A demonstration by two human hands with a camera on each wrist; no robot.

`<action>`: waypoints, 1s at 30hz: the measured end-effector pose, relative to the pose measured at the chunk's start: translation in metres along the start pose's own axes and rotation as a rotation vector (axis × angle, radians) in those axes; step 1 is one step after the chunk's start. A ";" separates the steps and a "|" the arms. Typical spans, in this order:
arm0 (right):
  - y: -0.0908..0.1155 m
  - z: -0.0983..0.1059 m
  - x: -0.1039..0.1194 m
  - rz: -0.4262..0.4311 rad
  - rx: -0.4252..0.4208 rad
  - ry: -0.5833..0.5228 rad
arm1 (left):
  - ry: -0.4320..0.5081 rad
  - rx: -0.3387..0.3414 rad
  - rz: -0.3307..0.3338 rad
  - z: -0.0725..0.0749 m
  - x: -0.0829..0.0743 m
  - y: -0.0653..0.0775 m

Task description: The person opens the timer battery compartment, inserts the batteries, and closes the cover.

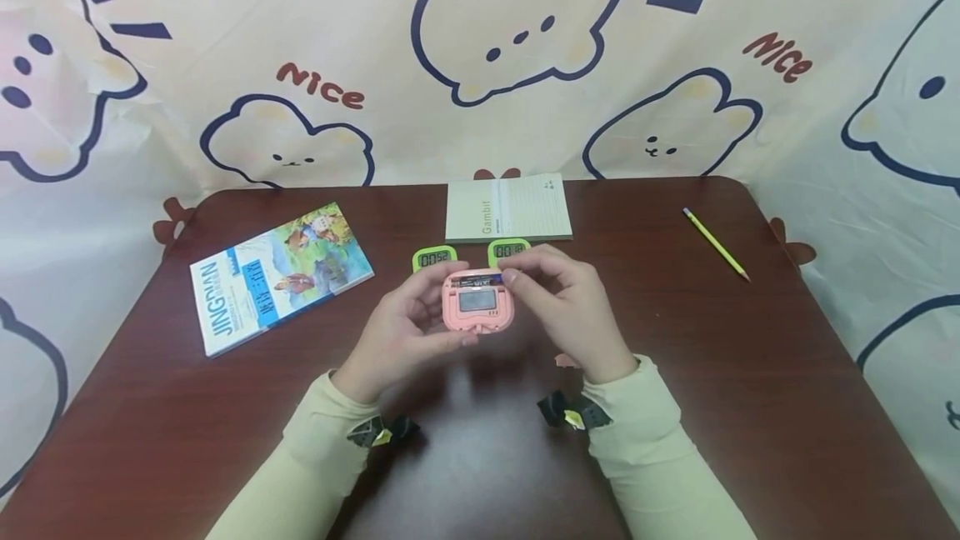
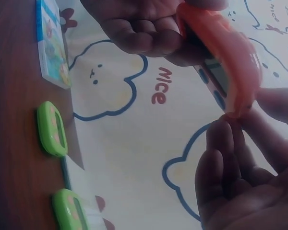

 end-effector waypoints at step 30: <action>0.006 -0.010 -0.021 -0.264 0.063 -0.182 | -0.026 0.035 0.005 -0.002 0.000 0.001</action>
Point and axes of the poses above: each hand's wrist, its own y-axis away from the middle knuckle, its own z-axis out of the back of the hand, x = y × z, the point moved 8 cm from there along -y, towards the middle knuckle, and after that the axes turned 9 degrees about z, right-handed, at the moved point
